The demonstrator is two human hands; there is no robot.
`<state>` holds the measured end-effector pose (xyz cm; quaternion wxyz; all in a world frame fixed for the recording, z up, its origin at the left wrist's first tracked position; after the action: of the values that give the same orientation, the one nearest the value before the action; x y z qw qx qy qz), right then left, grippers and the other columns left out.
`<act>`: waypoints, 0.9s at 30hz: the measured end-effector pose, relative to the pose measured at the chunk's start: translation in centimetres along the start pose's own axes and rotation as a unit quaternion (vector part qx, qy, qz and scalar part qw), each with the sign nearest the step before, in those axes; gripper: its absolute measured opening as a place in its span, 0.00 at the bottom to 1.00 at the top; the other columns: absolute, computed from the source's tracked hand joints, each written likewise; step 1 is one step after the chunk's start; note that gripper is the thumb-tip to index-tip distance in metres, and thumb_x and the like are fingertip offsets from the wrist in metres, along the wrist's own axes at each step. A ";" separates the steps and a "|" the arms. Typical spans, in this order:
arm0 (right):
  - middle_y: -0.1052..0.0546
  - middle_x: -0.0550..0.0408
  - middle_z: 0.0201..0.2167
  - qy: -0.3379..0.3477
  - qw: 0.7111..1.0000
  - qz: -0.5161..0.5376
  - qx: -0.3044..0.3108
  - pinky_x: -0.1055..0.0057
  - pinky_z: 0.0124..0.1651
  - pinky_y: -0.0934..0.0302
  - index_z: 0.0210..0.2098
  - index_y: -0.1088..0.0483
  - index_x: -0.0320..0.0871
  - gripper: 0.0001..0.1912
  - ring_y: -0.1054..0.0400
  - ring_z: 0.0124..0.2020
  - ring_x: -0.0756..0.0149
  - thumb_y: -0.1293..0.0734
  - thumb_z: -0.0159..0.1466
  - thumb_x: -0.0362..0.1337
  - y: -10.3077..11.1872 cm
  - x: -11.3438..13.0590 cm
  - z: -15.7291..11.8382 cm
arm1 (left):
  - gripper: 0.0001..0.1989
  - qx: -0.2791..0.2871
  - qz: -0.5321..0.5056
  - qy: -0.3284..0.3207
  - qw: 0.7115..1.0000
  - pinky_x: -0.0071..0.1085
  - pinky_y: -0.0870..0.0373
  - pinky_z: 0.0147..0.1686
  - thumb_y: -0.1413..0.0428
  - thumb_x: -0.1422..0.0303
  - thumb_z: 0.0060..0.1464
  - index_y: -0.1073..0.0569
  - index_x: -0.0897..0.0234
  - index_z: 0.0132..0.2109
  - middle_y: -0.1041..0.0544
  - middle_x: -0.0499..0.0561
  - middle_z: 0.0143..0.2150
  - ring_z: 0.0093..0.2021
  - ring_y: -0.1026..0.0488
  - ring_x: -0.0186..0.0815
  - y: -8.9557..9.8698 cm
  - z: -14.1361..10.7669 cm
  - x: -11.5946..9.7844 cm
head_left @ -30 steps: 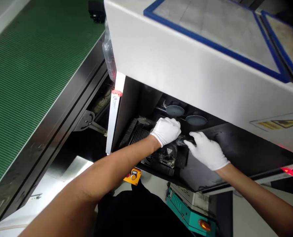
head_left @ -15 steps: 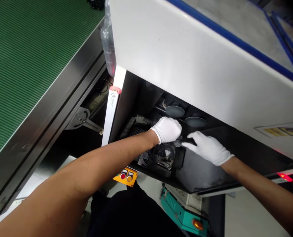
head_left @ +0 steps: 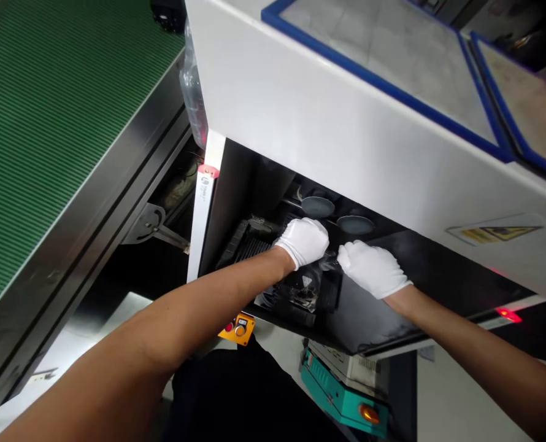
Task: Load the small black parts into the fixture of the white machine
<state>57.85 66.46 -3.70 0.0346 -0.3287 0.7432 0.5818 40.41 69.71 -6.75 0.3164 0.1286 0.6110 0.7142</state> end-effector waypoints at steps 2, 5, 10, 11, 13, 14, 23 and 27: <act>0.25 0.43 0.33 -0.037 0.999 0.015 -0.016 0.68 0.27 0.49 0.38 0.28 0.37 0.24 0.27 0.29 0.53 0.52 0.76 0.38 -0.4 0.2 0.1 | 0.15 0.006 0.007 0.005 1.000 0.41 0.32 0.28 0.55 0.78 0.57 0.24 0.81 0.40 0.23 0.72 0.33 0.35 0.23 0.56 0.0 0.1 -0.1; 0.25 0.44 0.35 -0.072 0.996 0.042 -0.034 0.68 0.29 0.47 0.37 0.29 0.38 0.24 0.26 0.31 0.54 0.51 0.76 0.40 -1.1 0.4 0.3 | 0.16 0.011 0.014 0.008 1.000 0.42 0.32 0.27 0.55 0.78 0.58 0.24 0.84 0.42 0.23 0.74 0.34 0.35 0.22 0.57 -0.2 0.2 0.0; 0.24 0.48 0.35 -0.109 0.989 0.077 -0.056 0.69 0.29 0.50 0.37 0.30 0.40 0.20 0.26 0.32 0.57 0.48 0.75 0.41 -0.9 1.0 -0.2 | 0.16 0.001 0.016 0.011 1.000 0.44 0.31 0.29 0.56 0.76 0.60 0.24 0.81 0.42 0.24 0.73 0.36 0.37 0.23 0.58 0.0 -0.3 -0.1; 0.24 0.49 0.35 -0.117 0.988 0.084 -0.063 0.68 0.29 0.50 0.38 0.30 0.40 0.19 0.26 0.32 0.57 0.46 0.75 0.43 -0.7 1.2 -0.4 | 0.17 -0.001 0.016 0.013 1.000 0.45 0.32 0.29 0.57 0.76 0.60 0.24 0.80 0.42 0.24 0.73 0.36 0.37 0.23 0.58 0.1 -0.4 -0.2; 0.24 0.51 0.35 -0.139 0.982 0.104 -0.079 0.68 0.30 0.49 0.39 0.30 0.42 0.18 0.26 0.33 0.58 0.42 0.74 0.49 -0.5 1.7 -0.6 | 0.17 -0.001 0.017 0.017 1.000 0.45 0.32 0.31 0.57 0.76 0.61 0.24 0.80 0.42 0.24 0.73 0.36 0.38 0.23 0.58 0.0 -0.5 -0.3; 0.23 0.51 0.35 -0.154 0.977 0.116 -0.086 0.68 0.31 0.48 0.40 0.30 0.42 0.19 0.26 0.35 0.58 0.40 0.73 0.51 -0.5 1.9 -0.6 | 0.17 0.001 0.017 0.019 1.000 0.46 0.32 0.32 0.57 0.76 0.61 0.24 0.80 0.43 0.24 0.73 0.36 0.38 0.24 0.58 -0.1 -0.5 -0.3; 0.21 0.52 0.35 -0.186 0.962 0.183 -0.080 0.69 0.34 0.43 0.38 0.27 0.44 0.17 0.25 0.35 0.58 0.39 0.73 0.49 -0.8 2.3 -0.2 | 0.13 0.068 0.032 0.068 0.995 0.43 0.27 0.40 0.50 0.68 0.65 0.24 0.73 0.45 0.22 0.61 0.42 0.43 0.23 0.45 0.7 -0.2 -0.7; 0.21 0.44 0.35 -0.205 0.952 0.214 -0.075 0.67 0.39 0.37 0.37 0.25 0.40 0.24 0.25 0.37 0.56 0.46 0.75 0.46 0.0 1.9 0.1 | 0.14 0.101 0.033 0.093 0.990 0.40 0.25 0.45 0.44 0.59 0.64 0.24 0.68 0.43 0.22 0.53 0.41 0.41 0.24 0.37 1.6 0.7 -1.3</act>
<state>56.35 65.66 -4.59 0.0363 -0.0374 0.7269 0.6847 41.33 69.39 -4.85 0.2202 0.1132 0.7023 0.6675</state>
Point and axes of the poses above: each hand's wrist, its own z-axis towards the middle knuckle, its own y-axis out of the back of the hand, x = y × z, the point moved 1 cm from there along z, towards the middle knuckle
